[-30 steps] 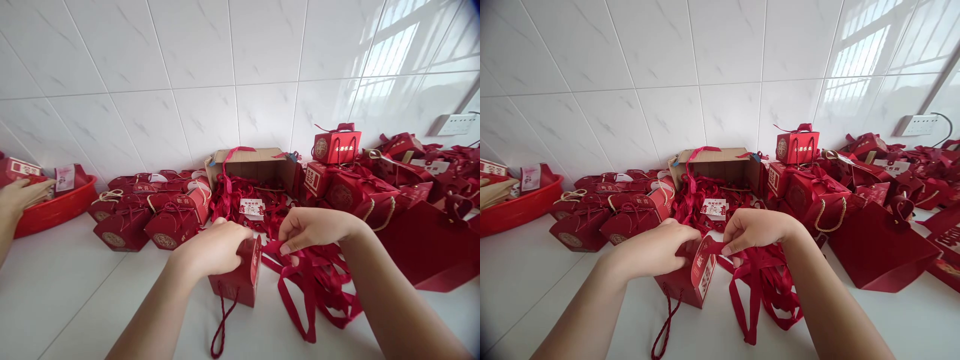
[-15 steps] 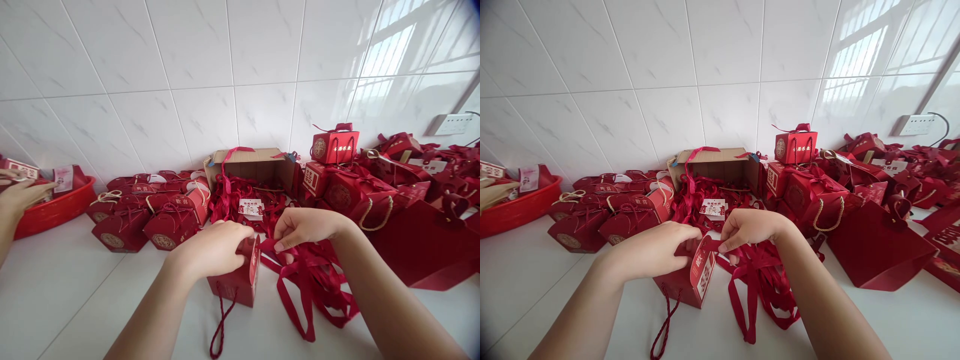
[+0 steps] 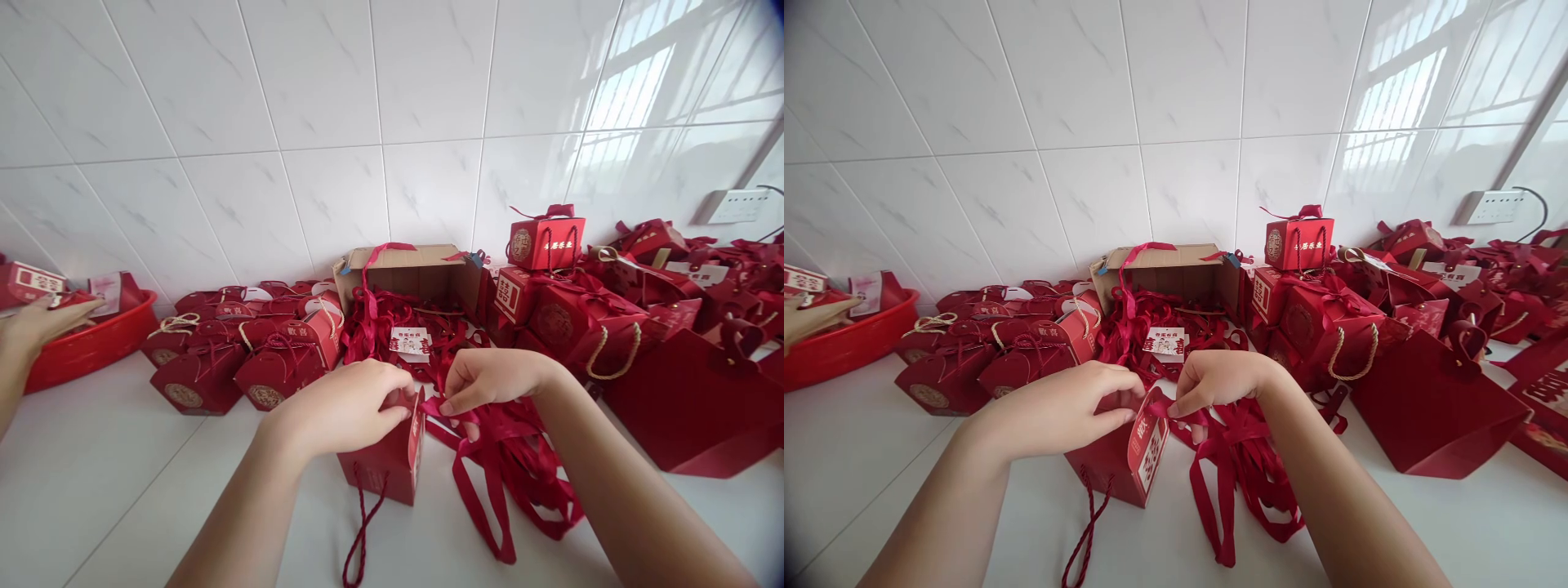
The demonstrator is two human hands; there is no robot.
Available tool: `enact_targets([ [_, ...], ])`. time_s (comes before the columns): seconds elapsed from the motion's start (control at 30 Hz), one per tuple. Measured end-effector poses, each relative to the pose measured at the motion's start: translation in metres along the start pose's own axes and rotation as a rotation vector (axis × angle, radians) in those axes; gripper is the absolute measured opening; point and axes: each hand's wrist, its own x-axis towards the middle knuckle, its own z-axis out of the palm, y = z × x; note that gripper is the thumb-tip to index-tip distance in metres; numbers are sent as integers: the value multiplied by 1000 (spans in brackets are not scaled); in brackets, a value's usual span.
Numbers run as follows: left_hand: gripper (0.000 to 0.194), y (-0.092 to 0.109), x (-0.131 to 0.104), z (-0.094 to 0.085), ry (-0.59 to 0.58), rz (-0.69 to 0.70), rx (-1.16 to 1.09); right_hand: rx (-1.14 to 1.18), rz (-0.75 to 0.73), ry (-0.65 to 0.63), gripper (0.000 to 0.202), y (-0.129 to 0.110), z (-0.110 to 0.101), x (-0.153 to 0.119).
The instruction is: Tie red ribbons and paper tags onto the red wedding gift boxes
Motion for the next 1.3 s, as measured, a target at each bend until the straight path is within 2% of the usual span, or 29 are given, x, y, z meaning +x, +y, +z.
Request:
enact_targets([
  [0.33,20,0,0,2,6,63,-50,37,-60,-64,36,0,7,8],
  [0.57,16,-2,-2,-3,63,-2,32,-19,-33,-46,42,-1,7,9],
  [0.67,15,-3,-6,-10,219,19,48,-64,12,52,38,-1,7,4],
  [0.73,15,-3,-9,-15,400,68,33,-88,63,216,31,-2,8,1],
  [0.8,14,-1,-13,-19,603,115,7,-64,49,405,30,-7,13,1],
  [0.87,13,4,-18,-21,775,158,-20,96,-84,502,32,-16,19,4],
  [0.97,12,15,-23,-21,903,221,-32,478,-346,461,26,-31,30,13],
  [1.03,12,19,-27,-22,906,235,-19,607,-456,477,20,-39,34,16],
  [1.1,11,18,-30,-23,859,197,-23,627,-511,563,17,-44,36,11],
  [1.17,11,8,-34,-21,759,102,-52,608,-541,703,14,-47,37,-3],
  [1.3,24,-29,-40,-4,500,-94,-122,482,-636,1048,13,-50,36,-48],
])
